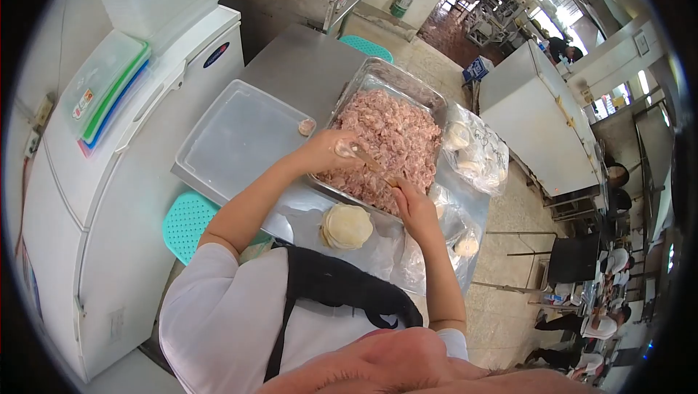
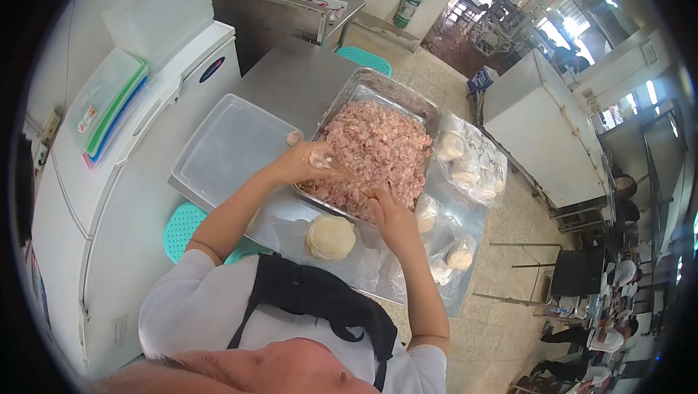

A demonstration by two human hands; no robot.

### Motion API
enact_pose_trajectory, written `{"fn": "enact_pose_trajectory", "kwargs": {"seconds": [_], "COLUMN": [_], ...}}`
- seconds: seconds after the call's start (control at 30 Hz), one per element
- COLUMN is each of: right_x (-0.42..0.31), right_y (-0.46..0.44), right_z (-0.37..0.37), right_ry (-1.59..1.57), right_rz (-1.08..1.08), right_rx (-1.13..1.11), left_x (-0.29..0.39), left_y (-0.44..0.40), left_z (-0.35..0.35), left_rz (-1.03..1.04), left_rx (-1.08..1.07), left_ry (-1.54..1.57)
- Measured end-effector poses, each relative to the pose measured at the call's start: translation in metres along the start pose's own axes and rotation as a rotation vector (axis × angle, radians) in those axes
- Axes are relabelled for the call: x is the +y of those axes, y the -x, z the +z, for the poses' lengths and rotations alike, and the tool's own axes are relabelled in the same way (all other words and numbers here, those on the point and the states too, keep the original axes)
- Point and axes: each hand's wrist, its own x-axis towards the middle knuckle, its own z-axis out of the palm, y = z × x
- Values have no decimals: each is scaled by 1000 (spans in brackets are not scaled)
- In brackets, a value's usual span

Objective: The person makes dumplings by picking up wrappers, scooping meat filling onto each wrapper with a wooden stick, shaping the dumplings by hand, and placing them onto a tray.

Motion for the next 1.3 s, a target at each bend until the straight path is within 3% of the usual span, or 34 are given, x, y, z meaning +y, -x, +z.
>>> {"fn": "enact_pose_trajectory", "kwargs": {"seconds": [0.13, 0.27, 0.3, 0.37, 0.6, 0.83, 0.93, 1.07, 1.13, 1.2, 1.27, 1.3], "right_x": [11, 30, 22, 29, 16, 16, 14, 12, 14, 12, 1, -4], "right_y": [8, 27, 25, 30, 27, 22, 16, -4, -16, -24, -25, -24], "right_z": [7, 17, 11, 15, 12, 26, 28, 21, 23, 29, 40, 45], "right_ry": [27, -87, -150, -159, -219, -109, 43, 381, 472, 575, 589, 607], "right_rz": [182, 303, 381, 387, 432, 429, 252, 35, -19, -172, -139, -103], "right_rx": [-50, 10, -14, 5, -16, -57, -90, -142, -155, -109, -184, -256], "left_x": [-27, -131, -138, -152, -147, -151, -152, -138, -104, -61, -21, -25], "left_y": [7, 12, 12, 11, -4, -17, -12, 4, 14, 31, 51, 61], "left_z": [-45, -77, -81, -81, -67, -68, -70, -63, -54, -32, -6, 13], "left_rz": [-87, -81, -38, -105, -225, -292, -300, -45, 38, 253, 45, 159], "left_rx": [-69, 172, 251, 294, 480, 396, 334, 412, 436, 483, 228, 159], "left_ry": [-164, -390, -539, -538, -575, -540, -488, -591, -652, -585, -345, -288]}}
